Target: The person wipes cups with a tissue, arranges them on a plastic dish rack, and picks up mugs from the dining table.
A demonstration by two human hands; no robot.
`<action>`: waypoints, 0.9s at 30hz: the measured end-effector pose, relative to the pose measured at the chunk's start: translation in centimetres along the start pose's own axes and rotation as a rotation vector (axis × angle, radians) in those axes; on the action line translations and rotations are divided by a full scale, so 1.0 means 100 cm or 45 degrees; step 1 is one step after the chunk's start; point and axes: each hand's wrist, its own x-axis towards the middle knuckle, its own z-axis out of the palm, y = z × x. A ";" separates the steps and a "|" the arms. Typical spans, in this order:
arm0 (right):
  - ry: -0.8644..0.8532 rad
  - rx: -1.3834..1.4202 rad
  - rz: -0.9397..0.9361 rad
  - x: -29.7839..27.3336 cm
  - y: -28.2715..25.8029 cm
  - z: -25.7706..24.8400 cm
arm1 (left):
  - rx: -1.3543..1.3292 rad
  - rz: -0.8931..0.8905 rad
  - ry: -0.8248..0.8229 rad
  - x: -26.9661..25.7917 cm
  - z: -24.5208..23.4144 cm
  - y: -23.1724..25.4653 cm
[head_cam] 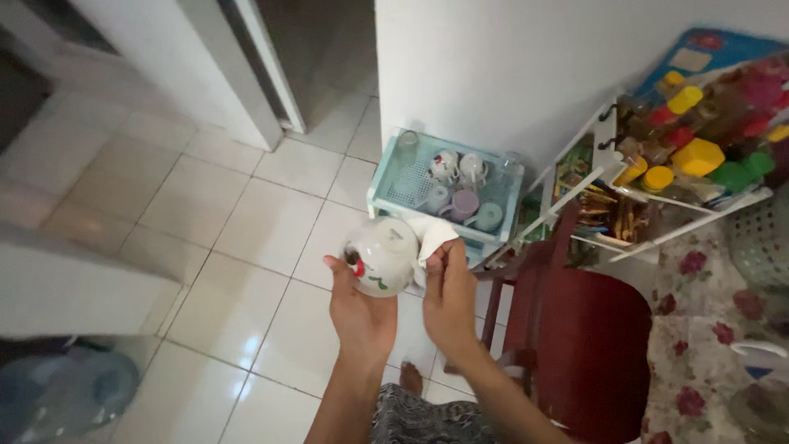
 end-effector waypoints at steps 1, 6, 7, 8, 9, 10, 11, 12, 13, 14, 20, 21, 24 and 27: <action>-0.014 -0.015 0.068 0.013 0.008 0.000 | -0.061 0.004 0.022 0.015 0.000 0.000; 0.209 0.167 -0.001 0.055 0.028 0.016 | -0.086 -0.026 -0.108 0.095 -0.002 -0.001; 0.169 0.172 -0.008 0.060 0.029 0.029 | -0.052 -0.055 -0.071 0.112 -0.004 -0.003; 0.128 0.176 -0.015 0.069 0.031 0.041 | -0.043 -0.083 -0.074 0.129 -0.006 -0.006; 0.153 0.171 0.003 0.081 0.033 0.050 | -0.021 -0.124 -0.033 0.147 -0.009 -0.008; 0.112 0.018 0.001 0.094 0.036 0.061 | 0.002 -0.165 0.008 0.165 -0.014 -0.009; 0.069 -0.130 0.000 0.110 0.039 0.072 | 0.018 -0.191 0.005 0.186 -0.019 -0.005; 0.093 -0.131 0.019 0.125 0.042 0.080 | 0.049 -0.232 0.039 0.207 -0.025 -0.001; -0.003 -0.034 0.095 0.139 0.048 0.082 | 0.076 -0.276 0.072 0.229 -0.030 0.000; -0.098 0.067 0.169 0.153 0.053 0.086 | 0.089 -0.305 0.068 0.250 -0.036 -0.002; 0.446 -0.274 0.486 0.228 0.108 0.090 | 0.263 -0.639 0.204 0.365 -0.089 -0.058; 0.458 -0.285 0.493 0.240 0.119 0.086 | 0.337 -0.710 0.197 0.384 -0.101 -0.074; 0.214 -0.452 0.583 0.280 0.158 0.084 | 0.509 -0.775 0.013 0.431 -0.138 -0.126; -0.111 -0.593 0.066 0.314 0.206 0.091 | 0.576 -0.901 0.014 0.470 -0.158 -0.179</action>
